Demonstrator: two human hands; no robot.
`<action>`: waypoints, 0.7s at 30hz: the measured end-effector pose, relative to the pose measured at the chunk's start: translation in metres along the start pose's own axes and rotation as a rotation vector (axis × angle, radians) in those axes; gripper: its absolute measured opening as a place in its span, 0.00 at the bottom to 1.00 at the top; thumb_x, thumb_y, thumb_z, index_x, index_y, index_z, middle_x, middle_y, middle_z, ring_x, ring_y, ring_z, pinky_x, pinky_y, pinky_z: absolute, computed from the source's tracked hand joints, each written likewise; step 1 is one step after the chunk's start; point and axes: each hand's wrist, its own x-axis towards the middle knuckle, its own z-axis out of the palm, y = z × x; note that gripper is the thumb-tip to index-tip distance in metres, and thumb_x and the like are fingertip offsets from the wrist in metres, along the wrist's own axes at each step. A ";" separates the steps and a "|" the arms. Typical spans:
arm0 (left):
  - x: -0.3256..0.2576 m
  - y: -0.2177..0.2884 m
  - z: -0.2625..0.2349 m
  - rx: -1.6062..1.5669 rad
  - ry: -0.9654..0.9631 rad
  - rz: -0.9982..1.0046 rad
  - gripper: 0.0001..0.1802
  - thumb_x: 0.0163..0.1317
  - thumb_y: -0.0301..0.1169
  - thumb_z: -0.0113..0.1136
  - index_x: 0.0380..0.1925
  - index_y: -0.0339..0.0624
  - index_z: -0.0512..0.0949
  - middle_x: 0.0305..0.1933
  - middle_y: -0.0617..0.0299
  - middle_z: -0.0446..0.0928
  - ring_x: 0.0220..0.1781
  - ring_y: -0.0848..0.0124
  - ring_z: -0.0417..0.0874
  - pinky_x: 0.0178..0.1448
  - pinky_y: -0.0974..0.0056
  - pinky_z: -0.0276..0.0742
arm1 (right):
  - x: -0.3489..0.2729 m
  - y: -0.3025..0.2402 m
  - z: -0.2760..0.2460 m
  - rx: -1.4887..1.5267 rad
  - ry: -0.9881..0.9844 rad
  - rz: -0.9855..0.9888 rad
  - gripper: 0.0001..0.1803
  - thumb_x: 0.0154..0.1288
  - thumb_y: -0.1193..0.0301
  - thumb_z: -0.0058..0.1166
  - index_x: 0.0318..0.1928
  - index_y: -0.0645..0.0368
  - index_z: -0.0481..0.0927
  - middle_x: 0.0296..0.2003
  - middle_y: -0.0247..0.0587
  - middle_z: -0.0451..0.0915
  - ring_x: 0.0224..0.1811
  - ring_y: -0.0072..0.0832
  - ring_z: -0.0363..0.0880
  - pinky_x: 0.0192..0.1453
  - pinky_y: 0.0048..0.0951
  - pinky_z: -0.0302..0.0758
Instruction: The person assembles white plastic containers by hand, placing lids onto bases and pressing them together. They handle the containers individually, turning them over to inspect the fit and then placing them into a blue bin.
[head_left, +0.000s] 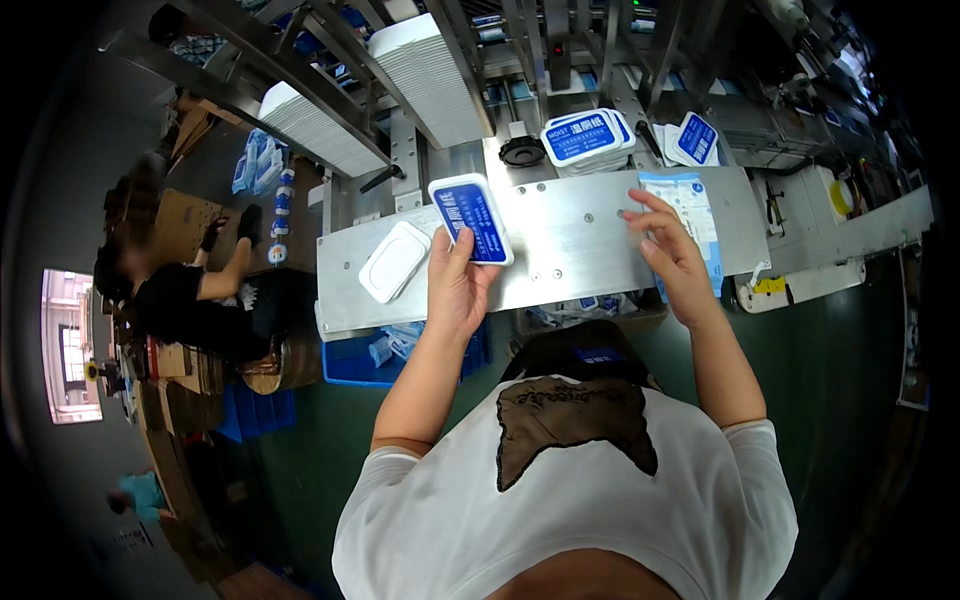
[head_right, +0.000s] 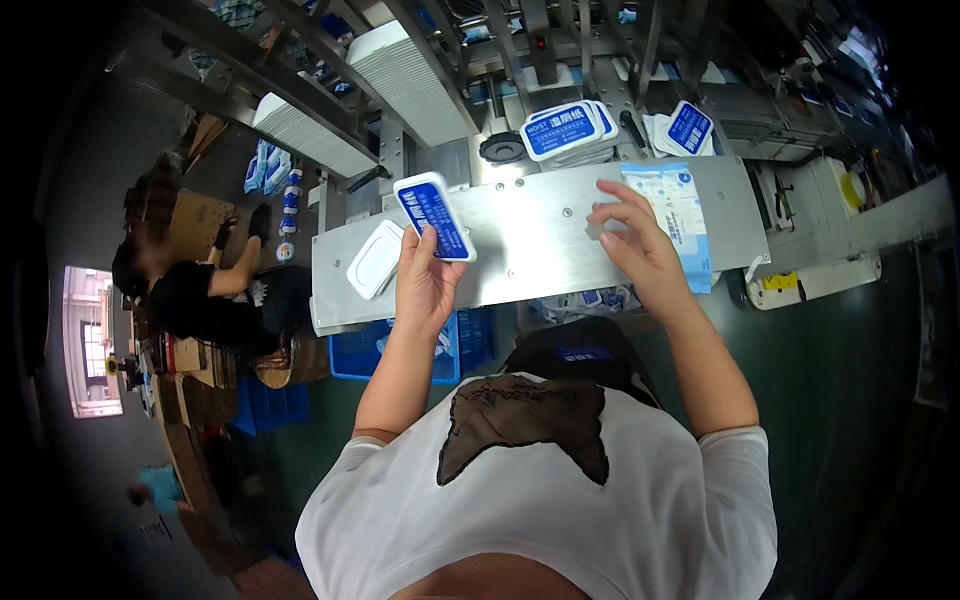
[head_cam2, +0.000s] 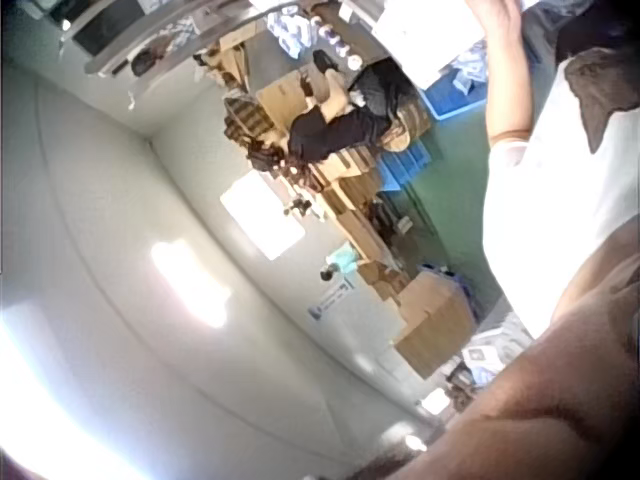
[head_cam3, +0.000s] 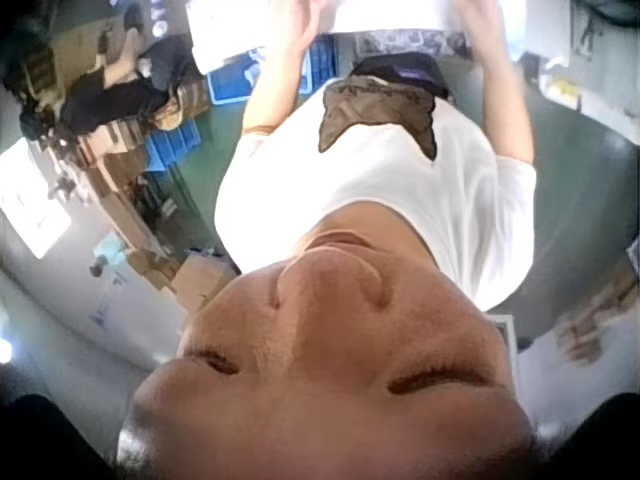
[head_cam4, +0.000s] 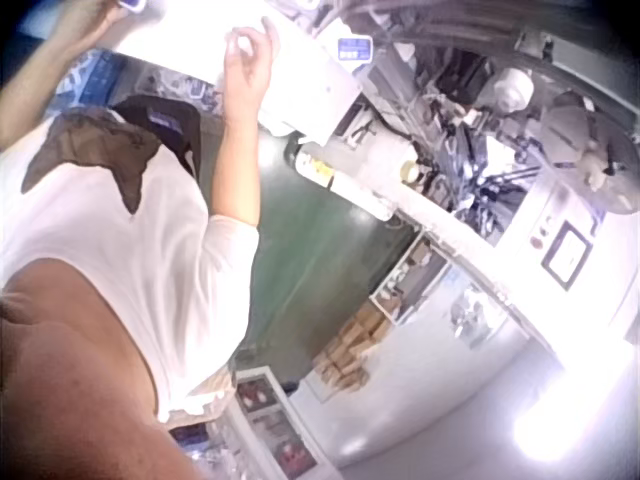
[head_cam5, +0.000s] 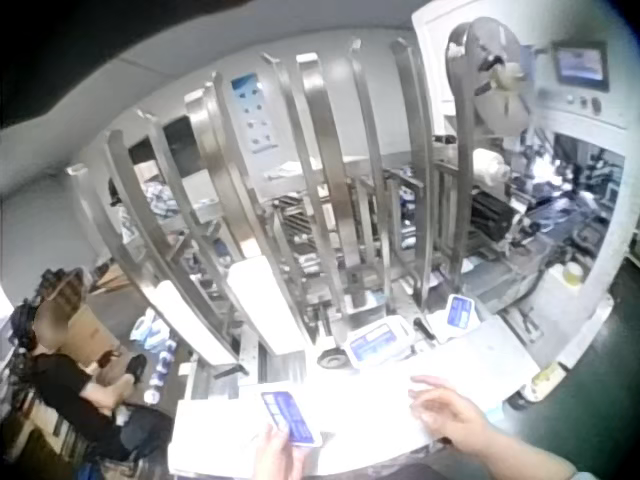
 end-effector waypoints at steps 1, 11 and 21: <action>-0.001 0.003 -0.001 0.064 0.036 0.023 0.12 0.72 0.32 0.52 0.51 0.42 0.69 0.49 0.59 0.77 0.48 0.69 0.82 0.52 0.60 0.84 | -0.001 0.003 0.000 0.037 -0.001 0.022 0.12 0.66 0.70 0.52 0.49 0.55 0.77 0.67 0.44 0.62 0.66 0.37 0.65 0.68 0.38 0.61; -0.016 0.083 -0.074 1.555 0.264 1.046 0.10 0.50 0.12 0.56 0.32 0.34 0.79 0.40 0.51 0.83 0.52 0.59 0.82 0.51 0.63 0.78 | -0.005 0.007 -0.007 0.135 0.040 0.144 0.10 0.64 0.72 0.53 0.46 0.57 0.77 0.61 0.43 0.71 0.61 0.30 0.69 0.67 0.32 0.59; -0.023 0.099 -0.111 2.029 0.221 1.229 0.16 0.38 0.22 0.71 0.30 0.47 0.79 0.47 0.55 0.76 0.39 0.60 0.75 0.43 0.60 0.74 | 0.007 0.017 0.011 0.152 -0.086 0.147 0.09 0.66 0.71 0.52 0.45 0.57 0.77 0.59 0.44 0.71 0.58 0.30 0.72 0.63 0.32 0.65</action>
